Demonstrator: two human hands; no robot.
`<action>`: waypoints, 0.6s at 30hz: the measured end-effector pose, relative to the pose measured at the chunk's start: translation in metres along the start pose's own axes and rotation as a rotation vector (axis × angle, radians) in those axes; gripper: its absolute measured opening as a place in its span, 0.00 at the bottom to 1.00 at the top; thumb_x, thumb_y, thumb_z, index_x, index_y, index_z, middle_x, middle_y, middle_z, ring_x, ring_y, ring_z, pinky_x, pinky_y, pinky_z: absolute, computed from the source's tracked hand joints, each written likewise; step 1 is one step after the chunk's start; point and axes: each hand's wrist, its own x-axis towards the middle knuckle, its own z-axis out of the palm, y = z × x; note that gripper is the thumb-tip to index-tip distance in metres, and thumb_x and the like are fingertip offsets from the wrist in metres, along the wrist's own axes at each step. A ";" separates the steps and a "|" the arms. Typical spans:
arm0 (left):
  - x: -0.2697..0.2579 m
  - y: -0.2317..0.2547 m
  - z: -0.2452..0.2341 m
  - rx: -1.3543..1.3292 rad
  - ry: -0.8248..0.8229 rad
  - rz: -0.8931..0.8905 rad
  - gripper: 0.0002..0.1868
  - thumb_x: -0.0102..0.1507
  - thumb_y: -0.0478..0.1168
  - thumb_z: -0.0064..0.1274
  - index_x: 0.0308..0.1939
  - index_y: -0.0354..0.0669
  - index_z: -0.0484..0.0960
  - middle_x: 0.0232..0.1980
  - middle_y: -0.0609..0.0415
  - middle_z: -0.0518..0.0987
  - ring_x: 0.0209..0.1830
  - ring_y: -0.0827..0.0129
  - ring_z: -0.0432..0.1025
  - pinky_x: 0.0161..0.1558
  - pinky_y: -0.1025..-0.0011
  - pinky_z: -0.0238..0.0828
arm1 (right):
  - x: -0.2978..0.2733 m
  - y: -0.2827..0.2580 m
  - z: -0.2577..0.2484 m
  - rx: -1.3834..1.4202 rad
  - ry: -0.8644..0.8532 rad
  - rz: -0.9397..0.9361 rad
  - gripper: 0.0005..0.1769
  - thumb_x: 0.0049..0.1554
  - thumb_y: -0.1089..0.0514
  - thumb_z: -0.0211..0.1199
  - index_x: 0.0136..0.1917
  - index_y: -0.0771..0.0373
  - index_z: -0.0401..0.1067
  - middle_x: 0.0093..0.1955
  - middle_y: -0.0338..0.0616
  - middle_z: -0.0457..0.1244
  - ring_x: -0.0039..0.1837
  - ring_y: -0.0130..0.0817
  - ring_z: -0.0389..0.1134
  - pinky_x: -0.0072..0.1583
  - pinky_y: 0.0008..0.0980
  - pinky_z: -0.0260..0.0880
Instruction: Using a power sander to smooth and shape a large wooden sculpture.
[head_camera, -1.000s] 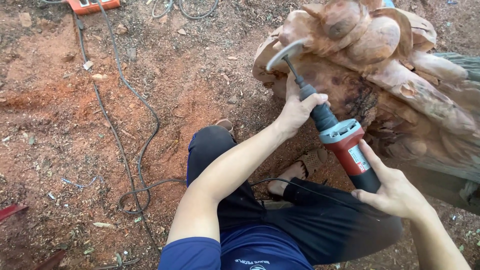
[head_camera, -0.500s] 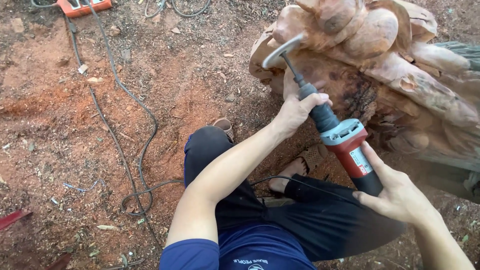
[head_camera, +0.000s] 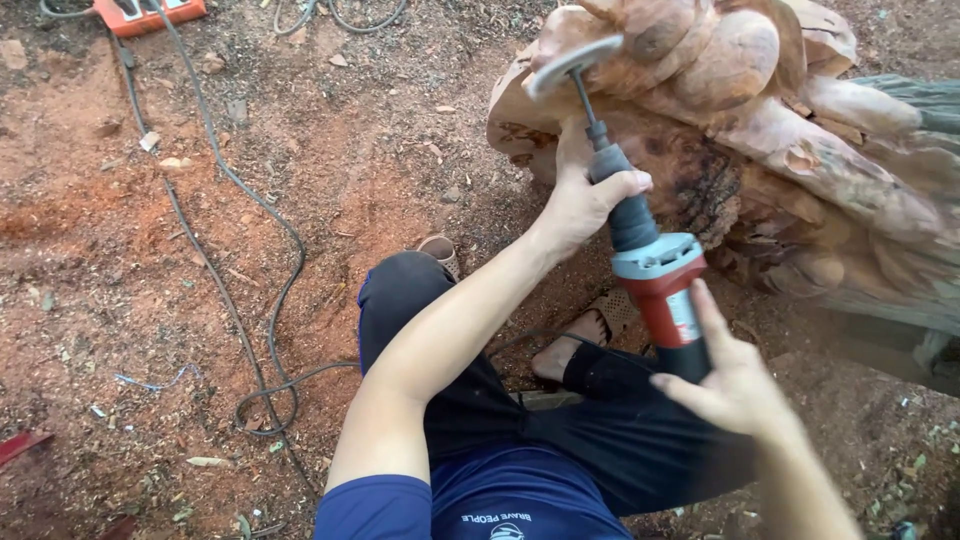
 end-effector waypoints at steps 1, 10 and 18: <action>0.000 -0.016 -0.004 -0.003 -0.003 -0.002 0.31 0.45 0.44 0.65 0.46 0.49 0.62 0.46 0.55 0.62 0.43 0.71 0.63 0.45 0.67 0.67 | 0.000 -0.003 0.014 0.000 0.002 0.004 0.73 0.38 0.44 0.75 0.86 0.41 0.35 0.71 0.53 0.63 0.67 0.44 0.68 0.69 0.35 0.61; -0.004 -0.003 -0.015 0.248 -0.168 -0.265 0.09 0.51 0.46 0.66 0.32 0.51 0.85 0.27 0.56 0.81 0.34 0.69 0.78 0.37 0.67 0.77 | 0.000 -0.015 0.111 0.443 0.278 -0.122 0.76 0.34 0.52 0.81 0.86 0.48 0.39 0.46 0.71 0.70 0.48 0.61 0.75 0.43 0.54 0.68; 0.001 -0.002 -0.028 0.377 -0.082 -0.244 0.14 0.49 0.46 0.66 0.34 0.47 0.81 0.27 0.53 0.78 0.35 0.67 0.76 0.37 0.65 0.73 | 0.019 -0.008 0.126 0.587 0.212 -0.275 0.74 0.38 0.50 0.79 0.86 0.54 0.37 0.45 0.62 0.72 0.46 0.52 0.76 0.44 0.46 0.70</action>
